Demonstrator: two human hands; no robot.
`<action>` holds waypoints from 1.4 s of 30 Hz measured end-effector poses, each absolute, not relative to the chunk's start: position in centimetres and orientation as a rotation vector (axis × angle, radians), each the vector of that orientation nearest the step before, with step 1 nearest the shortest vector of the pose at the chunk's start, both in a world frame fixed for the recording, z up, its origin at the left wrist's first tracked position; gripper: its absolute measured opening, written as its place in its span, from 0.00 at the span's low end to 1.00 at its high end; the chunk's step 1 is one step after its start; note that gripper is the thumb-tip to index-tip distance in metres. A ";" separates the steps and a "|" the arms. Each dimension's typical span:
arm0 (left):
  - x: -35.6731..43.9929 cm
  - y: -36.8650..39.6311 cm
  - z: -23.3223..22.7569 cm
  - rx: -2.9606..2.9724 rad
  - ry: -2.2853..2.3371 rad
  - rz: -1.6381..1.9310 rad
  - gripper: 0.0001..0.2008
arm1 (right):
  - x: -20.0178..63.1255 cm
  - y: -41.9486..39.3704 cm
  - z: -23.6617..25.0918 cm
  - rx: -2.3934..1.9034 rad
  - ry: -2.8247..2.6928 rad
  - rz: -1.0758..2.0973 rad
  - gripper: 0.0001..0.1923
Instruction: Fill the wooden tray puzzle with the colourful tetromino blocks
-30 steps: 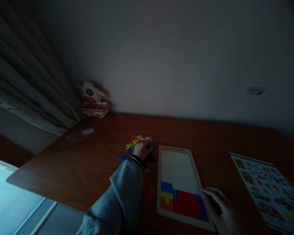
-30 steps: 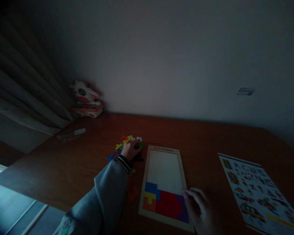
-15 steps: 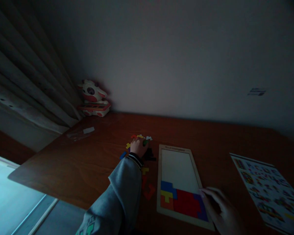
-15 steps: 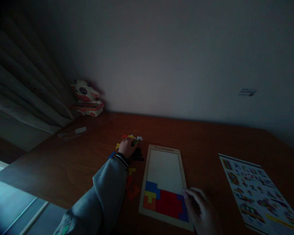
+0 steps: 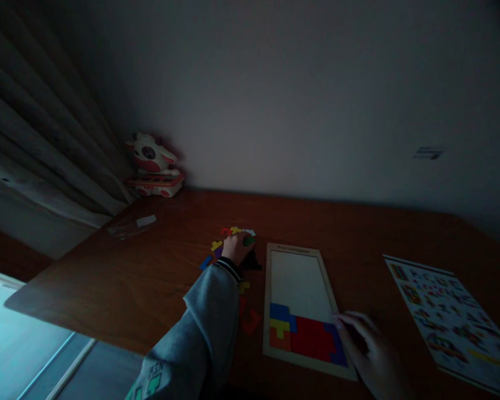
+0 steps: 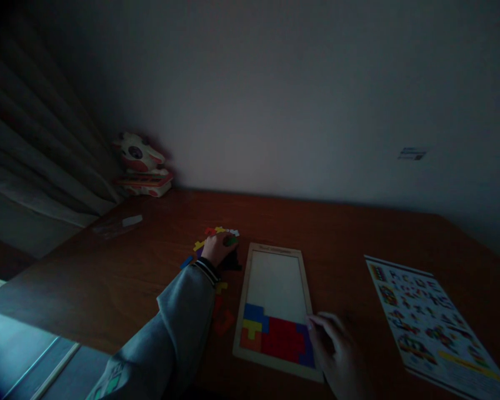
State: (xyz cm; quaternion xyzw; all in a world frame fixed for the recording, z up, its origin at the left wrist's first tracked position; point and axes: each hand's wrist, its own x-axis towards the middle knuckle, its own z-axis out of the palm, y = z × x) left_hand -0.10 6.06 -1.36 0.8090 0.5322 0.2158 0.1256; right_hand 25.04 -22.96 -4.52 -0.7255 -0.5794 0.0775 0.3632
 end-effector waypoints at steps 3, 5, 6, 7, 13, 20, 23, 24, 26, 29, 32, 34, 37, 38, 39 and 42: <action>-0.3 6.2 -1.4 2.357 1.520 0.672 0.15 | 25.0 -22.9 -4.4 -1.863 -1.498 0.199 0.17; -0.6 6.3 -1.3 2.352 1.530 0.701 0.15 | 24.9 -22.8 -4.3 -1.865 -1.502 0.197 0.17; -0.8 6.4 -1.2 2.345 1.545 0.714 0.16 | 24.9 -22.8 -4.2 -1.865 -1.505 0.194 0.17; -1.0 6.5 -1.2 2.339 1.564 0.724 0.16 | 24.9 -22.7 -4.2 -1.865 -1.504 0.190 0.17; -1.0 6.3 -1.3 2.355 1.637 0.665 0.15 | 24.6 -22.6 -3.9 -1.859 -1.476 0.187 0.19; 0.3 5.5 -0.8 2.442 1.607 0.548 0.15 | 24.6 -22.7 -4.1 -1.854 -1.483 0.203 0.17; 0.3 5.6 -0.6 2.443 1.586 0.505 0.14 | 24.8 -22.7 -4.2 -1.849 -1.486 0.211 0.17; 0.4 5.6 -0.5 2.436 1.585 0.494 0.14 | 24.9 -22.7 -4.3 -1.844 -1.495 0.215 0.16; 0.4 5.5 -0.4 2.420 1.591 0.483 0.15 | 25.0 -22.7 -4.3 -1.840 -1.509 0.224 0.16; 0.5 5.2 -0.2 2.410 1.595 0.477 0.15 | 24.9 -22.8 -4.1 -1.846 -1.501 0.220 0.16; 0.7 5.0 0.1 2.413 1.582 0.462 0.15 | 24.6 -22.7 -3.8 -1.839 -1.480 0.213 0.17; 1.0 5.3 0.3 2.407 1.576 0.443 0.15 | 24.5 -22.7 -3.5 -1.824 -1.472 0.223 0.18; 1.6 6.1 0.5 2.403 1.551 0.413 0.13 | 24.5 -22.6 -3.4 -1.817 -1.465 0.252 0.18; 1.8 6.4 0.6 2.407 1.533 0.408 0.13 | 24.6 -22.6 -3.5 -1.818 -1.461 0.261 0.18; 2.0 6.7 0.7 2.413 1.512 0.407 0.13 | 24.6 -22.6 -3.5 -1.818 -1.457 0.268 0.18; 2.2 7.2 0.9 2.428 1.443 0.435 0.14 | 24.6 -22.6 -3.7 -1.811 -1.453 0.280 0.17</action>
